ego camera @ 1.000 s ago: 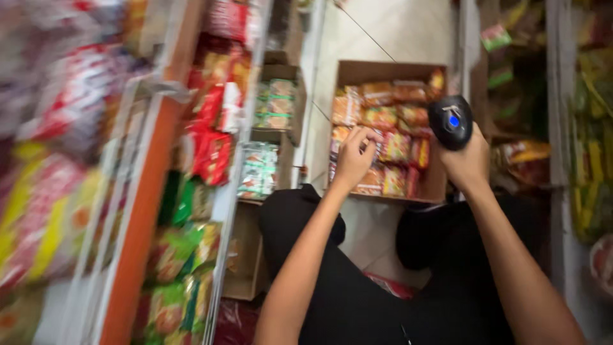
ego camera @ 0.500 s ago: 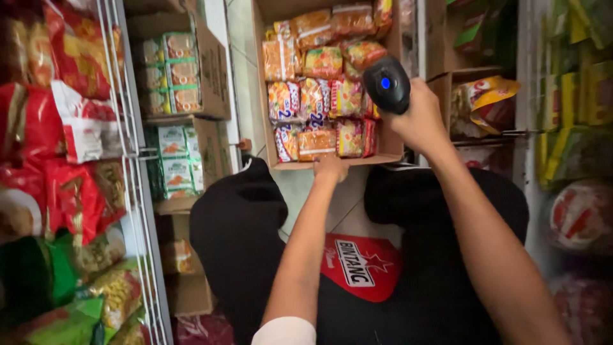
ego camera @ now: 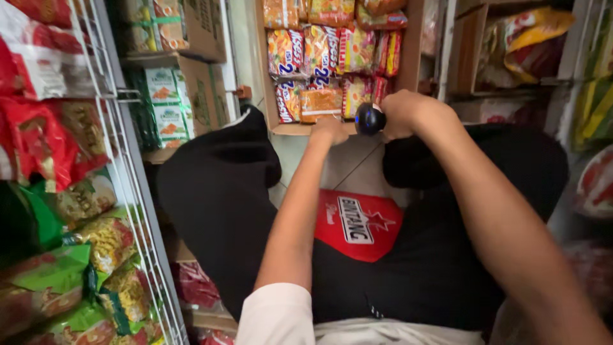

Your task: The person scans barcodes on instant noodle packets using a handheld scanner and places the items onto shelves or inside a cardboard box.

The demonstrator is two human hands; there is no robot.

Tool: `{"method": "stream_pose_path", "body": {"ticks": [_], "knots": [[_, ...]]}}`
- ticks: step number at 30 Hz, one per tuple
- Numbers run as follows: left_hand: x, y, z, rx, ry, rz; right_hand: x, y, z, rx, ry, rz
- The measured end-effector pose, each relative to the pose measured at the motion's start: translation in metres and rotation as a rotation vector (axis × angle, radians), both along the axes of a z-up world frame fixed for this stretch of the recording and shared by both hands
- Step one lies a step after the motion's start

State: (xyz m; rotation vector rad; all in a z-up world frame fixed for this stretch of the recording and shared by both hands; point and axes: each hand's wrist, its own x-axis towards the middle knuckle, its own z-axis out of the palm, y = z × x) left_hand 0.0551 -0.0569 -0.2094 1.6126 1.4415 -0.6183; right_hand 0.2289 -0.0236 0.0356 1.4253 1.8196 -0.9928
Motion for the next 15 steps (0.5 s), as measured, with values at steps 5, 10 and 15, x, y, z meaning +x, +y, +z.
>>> {"method": "stream_pose_path", "body": {"ticks": [5, 10, 15], "knots": [[-0.015, -0.028, -0.062, -0.093, -0.068, -0.128, -0.013, -0.02, -0.011, -0.095, -0.079, 0.058], [-0.027, -0.06, -0.092, -0.257, -0.086, -0.129, -0.036, -0.048, -0.034, -0.132, -0.058, 0.162], [-0.042, -0.089, -0.077, -0.331, -0.104, 0.081, -0.047, -0.071, -0.094, -0.032, -0.129, 0.163]]}}
